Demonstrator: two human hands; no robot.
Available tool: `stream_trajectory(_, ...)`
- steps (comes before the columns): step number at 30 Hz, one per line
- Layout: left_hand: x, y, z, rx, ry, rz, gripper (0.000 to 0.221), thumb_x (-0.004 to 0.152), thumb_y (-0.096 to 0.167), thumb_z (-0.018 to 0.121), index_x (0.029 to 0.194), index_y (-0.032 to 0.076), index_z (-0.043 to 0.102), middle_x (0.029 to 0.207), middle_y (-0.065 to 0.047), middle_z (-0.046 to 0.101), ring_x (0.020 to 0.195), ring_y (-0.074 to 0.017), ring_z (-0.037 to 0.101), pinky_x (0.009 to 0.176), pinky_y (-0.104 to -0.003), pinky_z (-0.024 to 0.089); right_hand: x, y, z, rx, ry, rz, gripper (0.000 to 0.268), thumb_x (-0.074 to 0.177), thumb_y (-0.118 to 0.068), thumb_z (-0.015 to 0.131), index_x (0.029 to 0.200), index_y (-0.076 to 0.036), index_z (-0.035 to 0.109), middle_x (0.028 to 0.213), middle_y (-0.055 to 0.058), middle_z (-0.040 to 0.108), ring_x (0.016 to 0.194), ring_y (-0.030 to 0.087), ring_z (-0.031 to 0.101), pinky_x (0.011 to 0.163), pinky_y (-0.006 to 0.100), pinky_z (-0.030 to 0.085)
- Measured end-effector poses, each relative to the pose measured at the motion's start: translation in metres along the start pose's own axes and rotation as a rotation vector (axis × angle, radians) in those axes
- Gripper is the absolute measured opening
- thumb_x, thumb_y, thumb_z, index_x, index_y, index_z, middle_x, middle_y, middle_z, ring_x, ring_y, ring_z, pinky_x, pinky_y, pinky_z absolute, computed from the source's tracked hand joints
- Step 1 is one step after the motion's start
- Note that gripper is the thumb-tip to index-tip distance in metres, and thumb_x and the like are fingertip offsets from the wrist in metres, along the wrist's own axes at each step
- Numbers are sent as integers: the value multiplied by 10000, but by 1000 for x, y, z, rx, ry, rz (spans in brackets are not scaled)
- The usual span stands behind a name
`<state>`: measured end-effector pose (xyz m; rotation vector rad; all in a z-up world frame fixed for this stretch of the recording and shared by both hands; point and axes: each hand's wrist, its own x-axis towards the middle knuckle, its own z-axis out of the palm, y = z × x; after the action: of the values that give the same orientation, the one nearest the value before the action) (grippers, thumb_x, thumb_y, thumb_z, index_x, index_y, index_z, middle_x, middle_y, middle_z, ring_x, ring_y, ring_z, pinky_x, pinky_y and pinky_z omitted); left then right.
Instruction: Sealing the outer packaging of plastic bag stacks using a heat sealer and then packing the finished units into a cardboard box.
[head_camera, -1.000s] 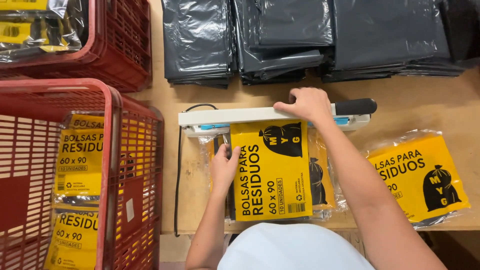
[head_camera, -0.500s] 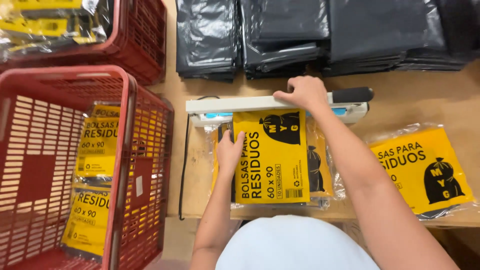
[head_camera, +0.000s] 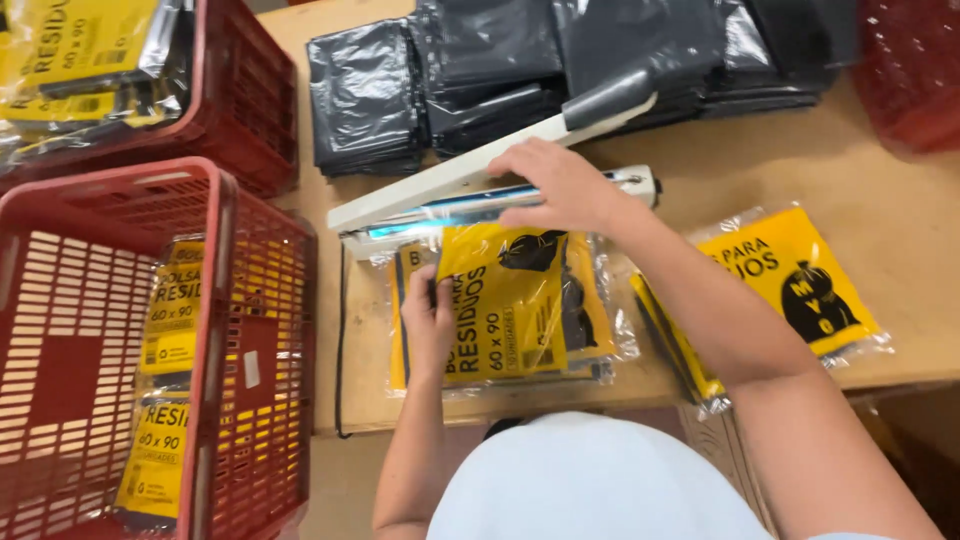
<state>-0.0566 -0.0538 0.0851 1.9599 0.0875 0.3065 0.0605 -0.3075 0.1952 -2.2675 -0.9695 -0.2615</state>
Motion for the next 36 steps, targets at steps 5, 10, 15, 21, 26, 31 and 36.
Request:
stream_trajectory(5,-11,38,10,-195,-28,302,45,1024,94,571,999,63,550,713,-59,575,732,-103,540,692,-304,501,-70,-12,-1,188,-46,154,197,980,-277,666,835,-144,656,698,6,641,719,231,680,738,335,527)
stream_trajectory(10,-10,38,41,-282,-383,251,226,881,29,707,1089,13,620,909,-148,674,906,-257,651,818,-415,526,-122,-65,-50,-121,293,41,323,1050,-332,565,751,-214,534,580,-62,475,524,168,576,561,236,491)
stream_trajectory(15,-22,80,106,-14,-761,72,339,771,193,816,611,64,547,479,-8,415,445,-147,381,454,-263,344,-207,-48,-107,-138,432,215,260,1036,-246,629,776,-236,642,602,-127,529,555,133,579,641,200,499)
stream_trajectory(21,-31,82,213,120,-963,-119,339,909,258,644,1209,103,670,986,-26,707,781,-124,634,655,-232,518,-316,34,-145,-183,512,907,362,1207,-122,554,850,-108,495,724,-4,411,697,126,385,627,321,297)
stream_trajectory(26,-35,89,269,357,-1048,-160,375,1005,307,540,1350,168,590,906,2,722,556,-90,568,446,-223,438,-410,144,-97,-800,392,979,315,1155,-247,579,887,-83,578,728,134,621,610,361,580,530,483,387)
stream_trajectory(31,-33,20,300,418,-967,152,371,902,414,660,1190,180,663,1125,-87,705,1106,-304,667,943,-406,532,-367,91,6,-819,316,821,544,857,-466,750,1277,-148,613,1259,150,603,1242,443,498,989,634,385)
stream_trajectory(36,-17,0,314,410,-959,158,366,873,458,684,1091,166,649,1055,-91,704,1085,-312,666,913,-417,534,-319,25,44,-326,75,1117,916,804,-617,685,1553,-191,376,1605,221,280,1469,559,85,1092,778,45)
